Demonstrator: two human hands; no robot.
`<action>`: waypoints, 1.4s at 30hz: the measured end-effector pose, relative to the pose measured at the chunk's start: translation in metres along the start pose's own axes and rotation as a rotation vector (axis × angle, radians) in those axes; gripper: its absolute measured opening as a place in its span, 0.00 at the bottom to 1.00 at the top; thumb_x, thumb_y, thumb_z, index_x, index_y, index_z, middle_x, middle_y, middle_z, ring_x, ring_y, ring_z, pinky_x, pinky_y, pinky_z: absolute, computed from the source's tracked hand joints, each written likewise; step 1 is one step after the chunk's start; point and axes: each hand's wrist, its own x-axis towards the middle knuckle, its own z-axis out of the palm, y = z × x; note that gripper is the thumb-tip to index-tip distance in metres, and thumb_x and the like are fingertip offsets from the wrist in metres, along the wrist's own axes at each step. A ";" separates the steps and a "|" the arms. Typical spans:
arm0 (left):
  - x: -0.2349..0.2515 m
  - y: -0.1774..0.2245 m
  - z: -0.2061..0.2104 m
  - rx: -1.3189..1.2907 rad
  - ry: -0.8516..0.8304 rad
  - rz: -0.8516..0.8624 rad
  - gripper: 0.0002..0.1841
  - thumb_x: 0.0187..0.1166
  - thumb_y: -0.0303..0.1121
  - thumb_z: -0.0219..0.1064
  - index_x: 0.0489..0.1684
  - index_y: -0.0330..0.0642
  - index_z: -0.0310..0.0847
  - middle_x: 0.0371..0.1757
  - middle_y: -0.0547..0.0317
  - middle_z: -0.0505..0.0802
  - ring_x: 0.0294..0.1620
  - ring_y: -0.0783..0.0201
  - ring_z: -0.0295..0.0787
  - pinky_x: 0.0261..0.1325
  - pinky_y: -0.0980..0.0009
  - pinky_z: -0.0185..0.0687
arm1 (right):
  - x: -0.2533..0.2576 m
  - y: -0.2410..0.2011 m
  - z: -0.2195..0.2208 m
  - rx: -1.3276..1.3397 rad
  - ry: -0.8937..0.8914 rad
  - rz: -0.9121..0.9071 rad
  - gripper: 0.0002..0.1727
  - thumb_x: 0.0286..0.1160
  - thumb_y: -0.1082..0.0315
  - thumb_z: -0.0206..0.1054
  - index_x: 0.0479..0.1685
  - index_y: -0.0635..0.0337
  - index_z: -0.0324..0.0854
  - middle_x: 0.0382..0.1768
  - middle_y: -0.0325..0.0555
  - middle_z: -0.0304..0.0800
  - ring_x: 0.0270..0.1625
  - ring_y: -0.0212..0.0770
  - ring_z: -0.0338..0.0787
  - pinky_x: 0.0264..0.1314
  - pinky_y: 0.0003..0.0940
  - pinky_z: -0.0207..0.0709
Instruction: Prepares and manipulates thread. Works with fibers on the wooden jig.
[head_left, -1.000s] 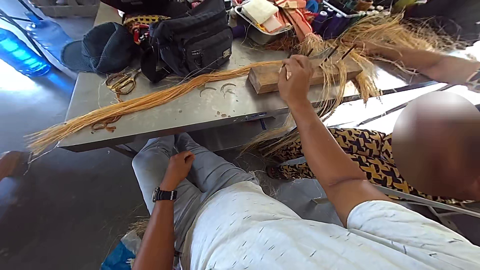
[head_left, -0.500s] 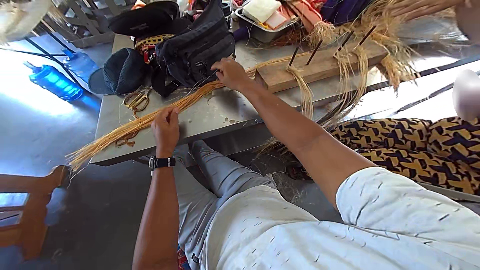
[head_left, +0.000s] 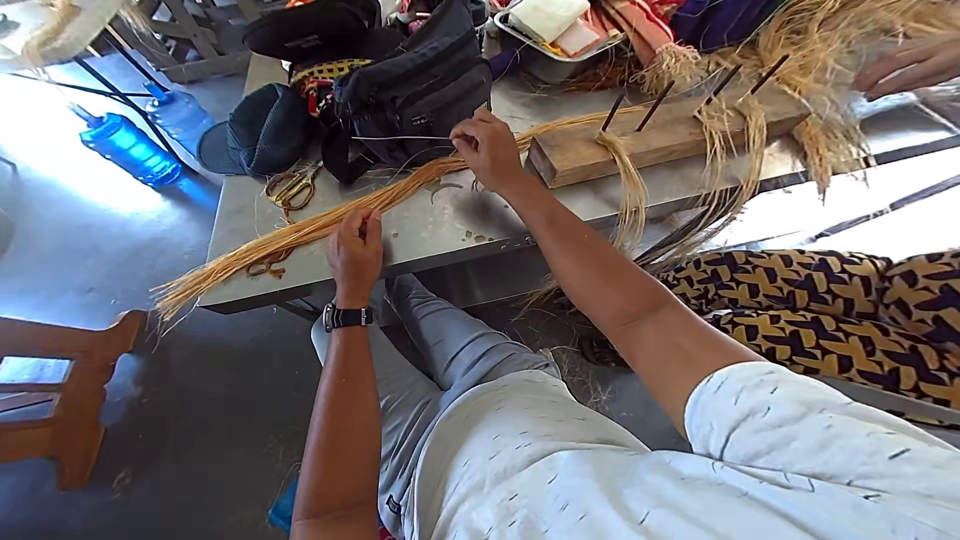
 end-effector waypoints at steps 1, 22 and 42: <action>-0.001 0.002 0.001 0.018 -0.010 0.004 0.17 0.92 0.44 0.55 0.52 0.42 0.86 0.25 0.54 0.84 0.21 0.58 0.78 0.27 0.56 0.78 | -0.007 -0.001 -0.001 0.025 0.002 -0.005 0.11 0.82 0.66 0.65 0.52 0.58 0.92 0.47 0.56 0.88 0.46 0.51 0.90 0.51 0.51 0.85; 0.022 0.038 -0.017 -0.980 -0.089 -0.177 0.24 0.97 0.44 0.38 0.58 0.44 0.83 0.48 0.61 0.95 0.30 0.69 0.91 0.33 0.73 0.89 | -0.046 -0.006 0.021 0.007 -0.026 -0.069 0.13 0.84 0.68 0.61 0.53 0.59 0.91 0.54 0.54 0.92 0.52 0.54 0.94 0.51 0.55 0.87; 0.004 0.025 -0.015 -0.256 -0.128 -0.229 0.26 0.90 0.42 0.60 0.86 0.49 0.66 0.55 0.50 0.90 0.25 0.62 0.88 0.29 0.62 0.90 | 0.068 0.036 -0.155 0.184 0.052 0.360 0.14 0.85 0.62 0.62 0.56 0.63 0.84 0.39 0.46 0.94 0.30 0.37 0.90 0.36 0.37 0.85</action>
